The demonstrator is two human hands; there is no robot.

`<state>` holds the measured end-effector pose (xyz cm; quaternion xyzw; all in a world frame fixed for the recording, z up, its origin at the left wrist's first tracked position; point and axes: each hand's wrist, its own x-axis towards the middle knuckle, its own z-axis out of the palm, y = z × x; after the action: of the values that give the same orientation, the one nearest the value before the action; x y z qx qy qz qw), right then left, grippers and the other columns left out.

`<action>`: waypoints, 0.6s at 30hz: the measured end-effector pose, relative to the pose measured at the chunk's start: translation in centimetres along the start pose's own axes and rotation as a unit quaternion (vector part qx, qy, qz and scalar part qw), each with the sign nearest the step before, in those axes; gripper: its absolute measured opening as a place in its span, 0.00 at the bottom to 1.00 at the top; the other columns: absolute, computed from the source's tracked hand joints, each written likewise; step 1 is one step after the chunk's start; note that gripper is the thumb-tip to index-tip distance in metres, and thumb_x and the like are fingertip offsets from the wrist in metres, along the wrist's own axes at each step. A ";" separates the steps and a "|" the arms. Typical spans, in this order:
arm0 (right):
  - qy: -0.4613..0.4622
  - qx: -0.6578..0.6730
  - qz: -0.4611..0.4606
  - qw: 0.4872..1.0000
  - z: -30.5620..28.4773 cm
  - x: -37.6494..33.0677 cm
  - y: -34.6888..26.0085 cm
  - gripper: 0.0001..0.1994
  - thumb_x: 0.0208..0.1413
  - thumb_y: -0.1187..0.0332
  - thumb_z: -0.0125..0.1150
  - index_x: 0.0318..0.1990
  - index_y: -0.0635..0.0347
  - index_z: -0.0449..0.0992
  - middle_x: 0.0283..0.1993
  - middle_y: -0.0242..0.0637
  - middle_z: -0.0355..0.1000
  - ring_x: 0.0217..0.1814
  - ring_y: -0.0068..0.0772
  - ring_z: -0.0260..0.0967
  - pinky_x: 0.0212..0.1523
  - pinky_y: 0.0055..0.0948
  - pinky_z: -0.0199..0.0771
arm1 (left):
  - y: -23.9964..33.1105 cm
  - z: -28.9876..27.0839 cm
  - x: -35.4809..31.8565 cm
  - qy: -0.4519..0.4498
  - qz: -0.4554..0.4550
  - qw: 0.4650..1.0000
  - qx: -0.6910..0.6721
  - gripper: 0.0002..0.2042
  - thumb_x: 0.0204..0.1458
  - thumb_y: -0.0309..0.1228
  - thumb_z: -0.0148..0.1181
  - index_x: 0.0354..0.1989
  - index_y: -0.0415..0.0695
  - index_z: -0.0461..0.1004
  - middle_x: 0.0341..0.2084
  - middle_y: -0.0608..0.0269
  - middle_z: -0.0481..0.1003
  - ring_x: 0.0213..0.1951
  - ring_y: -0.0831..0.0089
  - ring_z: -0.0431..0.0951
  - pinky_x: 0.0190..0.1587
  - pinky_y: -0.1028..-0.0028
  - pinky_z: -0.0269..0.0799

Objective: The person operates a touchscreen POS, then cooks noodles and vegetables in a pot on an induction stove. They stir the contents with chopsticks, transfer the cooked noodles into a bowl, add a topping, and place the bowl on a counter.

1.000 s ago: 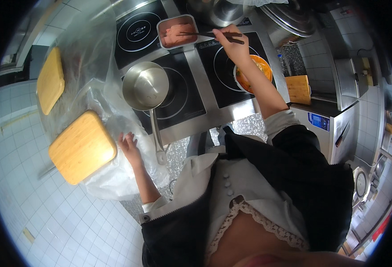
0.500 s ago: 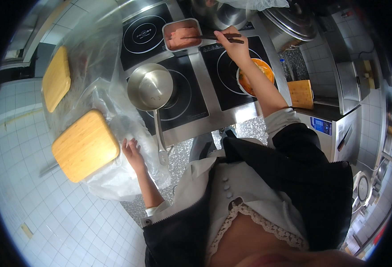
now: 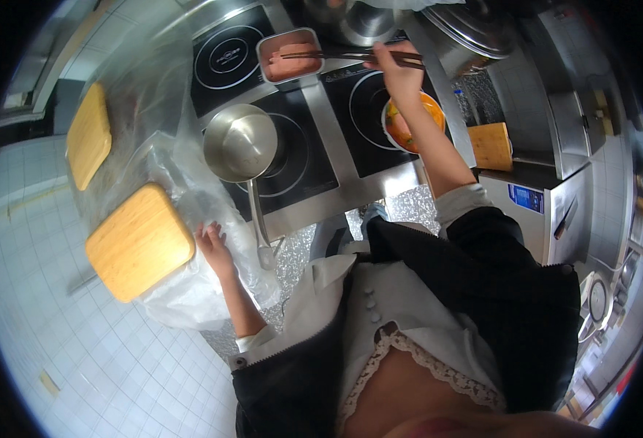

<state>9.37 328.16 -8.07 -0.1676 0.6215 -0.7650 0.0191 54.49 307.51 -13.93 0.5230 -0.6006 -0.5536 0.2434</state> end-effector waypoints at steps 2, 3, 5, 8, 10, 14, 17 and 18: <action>0.018 0.028 -0.030 0.999 -4.0 -1.0 -2.6 0.09 0.56 0.73 0.60 0.30 0.66 0.66 0.29 0.43 0.72 0.29 0.35 0.75 0.30 0.34 0.83 | 0.1 0.0 0.3 0.000 0.004 1.000 -0.028 0.23 0.62 0.39 0.47 0.61 0.40 0.54 0.50 0.50 0.68 0.53 0.62 0.70 0.53 0.64 0.67; 0.049 0.028 -0.016 0.998 -6.7 -1.9 -4.3 0.09 0.56 0.74 0.60 0.30 0.66 0.65 0.29 0.43 0.71 0.29 0.35 0.75 0.31 0.34 0.83 | 0.2 0.1 0.5 -0.003 0.014 0.999 -0.034 0.24 0.63 0.39 0.47 0.62 0.40 0.53 0.50 0.50 0.68 0.53 0.61 0.70 0.54 0.63 0.67; 0.112 0.011 -0.007 0.994 -12.6 -4.5 -7.6 0.09 0.56 0.74 0.59 0.30 0.66 0.65 0.29 0.44 0.71 0.29 0.36 0.75 0.31 0.35 0.83 | 0.6 0.3 0.7 -0.001 0.034 0.999 0.001 0.25 0.63 0.40 0.46 0.62 0.40 0.52 0.52 0.48 0.67 0.53 0.60 0.70 0.54 0.62 0.67; 0.179 -0.057 -0.014 0.982 -20.4 -8.7 -11.1 0.10 0.56 0.73 0.59 0.31 0.65 0.63 0.31 0.45 0.71 0.30 0.35 0.76 0.32 0.31 0.83 | 2.0 0.7 0.9 0.038 0.065 0.997 0.034 0.26 0.62 0.41 0.46 0.63 0.39 0.51 0.53 0.46 0.66 0.53 0.59 0.70 0.54 0.61 0.68; 0.233 -0.075 0.001 0.970 -23.6 -10.9 -11.9 0.09 0.56 0.75 0.59 0.29 0.68 0.64 0.31 0.47 0.71 0.29 0.35 0.75 0.30 0.34 0.84 | 3.1 1.3 0.7 0.046 0.074 0.996 0.021 0.24 0.61 0.42 0.49 0.59 0.41 0.54 0.52 0.51 0.67 0.53 0.60 0.70 0.54 0.61 0.67; 0.238 -0.087 -0.005 0.967 -25.6 -12.8 -10.4 0.09 0.56 0.74 0.59 0.29 0.66 0.66 0.28 0.45 0.72 0.28 0.32 0.75 0.29 0.30 0.83 | 5.0 4.0 -0.5 0.040 0.112 0.992 0.036 0.25 0.62 0.37 0.46 0.62 0.36 0.51 0.51 0.44 0.67 0.53 0.58 0.71 0.53 0.62 0.70; 0.151 -0.126 0.008 0.980 -26.1 -13.2 -9.9 0.08 0.56 0.73 0.60 0.30 0.67 0.67 0.28 0.44 0.72 0.28 0.31 0.75 0.28 0.28 0.81 | 5.7 5.9 -2.5 0.003 0.144 0.989 0.013 0.25 0.62 0.36 0.47 0.62 0.36 0.52 0.50 0.46 0.68 0.52 0.59 0.71 0.53 0.63 0.70; 0.178 -0.154 0.006 0.972 -26.4 -13.0 -10.2 0.08 0.56 0.73 0.60 0.30 0.66 0.67 0.28 0.44 0.73 0.27 0.31 0.75 0.28 0.28 0.81 | 5.7 6.1 -3.3 0.008 0.151 0.988 0.035 0.24 0.62 0.36 0.48 0.62 0.36 0.52 0.50 0.46 0.68 0.52 0.59 0.71 0.52 0.63 0.70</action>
<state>16.10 358.50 -5.88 -0.0260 0.7262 -0.6775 -0.1137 48.21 312.03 -9.35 0.4392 -0.6898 -0.4848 0.3103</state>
